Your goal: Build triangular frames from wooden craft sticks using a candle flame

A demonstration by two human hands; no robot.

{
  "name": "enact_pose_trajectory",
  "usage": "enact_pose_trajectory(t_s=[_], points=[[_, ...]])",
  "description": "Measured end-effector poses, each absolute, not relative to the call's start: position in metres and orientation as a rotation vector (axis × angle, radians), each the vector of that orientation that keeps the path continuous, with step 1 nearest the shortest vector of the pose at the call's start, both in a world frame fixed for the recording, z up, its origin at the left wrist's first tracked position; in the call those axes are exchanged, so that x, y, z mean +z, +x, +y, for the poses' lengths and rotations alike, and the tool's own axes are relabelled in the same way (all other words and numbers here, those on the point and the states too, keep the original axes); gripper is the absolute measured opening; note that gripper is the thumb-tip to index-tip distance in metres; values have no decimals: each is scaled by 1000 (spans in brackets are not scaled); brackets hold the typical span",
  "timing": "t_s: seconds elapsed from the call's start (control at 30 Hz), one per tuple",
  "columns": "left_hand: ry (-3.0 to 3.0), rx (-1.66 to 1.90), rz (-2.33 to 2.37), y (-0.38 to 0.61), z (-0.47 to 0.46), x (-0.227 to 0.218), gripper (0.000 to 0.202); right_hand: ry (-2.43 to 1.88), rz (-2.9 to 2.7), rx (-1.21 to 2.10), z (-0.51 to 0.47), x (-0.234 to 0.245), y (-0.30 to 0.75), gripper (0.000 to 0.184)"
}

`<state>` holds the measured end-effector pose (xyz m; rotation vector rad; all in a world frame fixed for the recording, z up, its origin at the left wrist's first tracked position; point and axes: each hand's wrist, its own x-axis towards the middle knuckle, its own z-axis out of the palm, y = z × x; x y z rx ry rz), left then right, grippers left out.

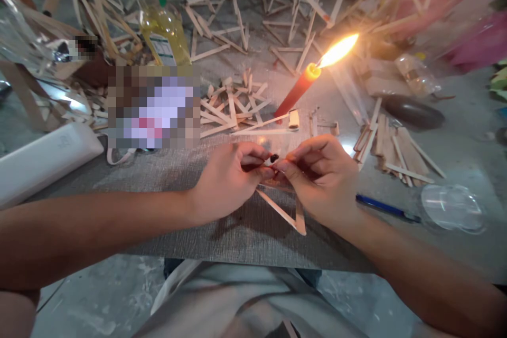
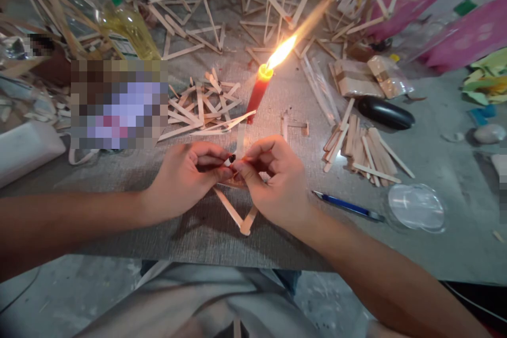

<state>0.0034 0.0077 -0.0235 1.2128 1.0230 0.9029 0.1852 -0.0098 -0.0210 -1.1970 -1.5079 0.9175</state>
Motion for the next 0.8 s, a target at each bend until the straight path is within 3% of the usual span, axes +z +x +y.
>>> enact_pose_trajectory(t_s=[0.8], points=[[1221, 891, 1007, 3, 9, -27, 9, -1167, -1562, 898, -9, -27, 191, 16]])
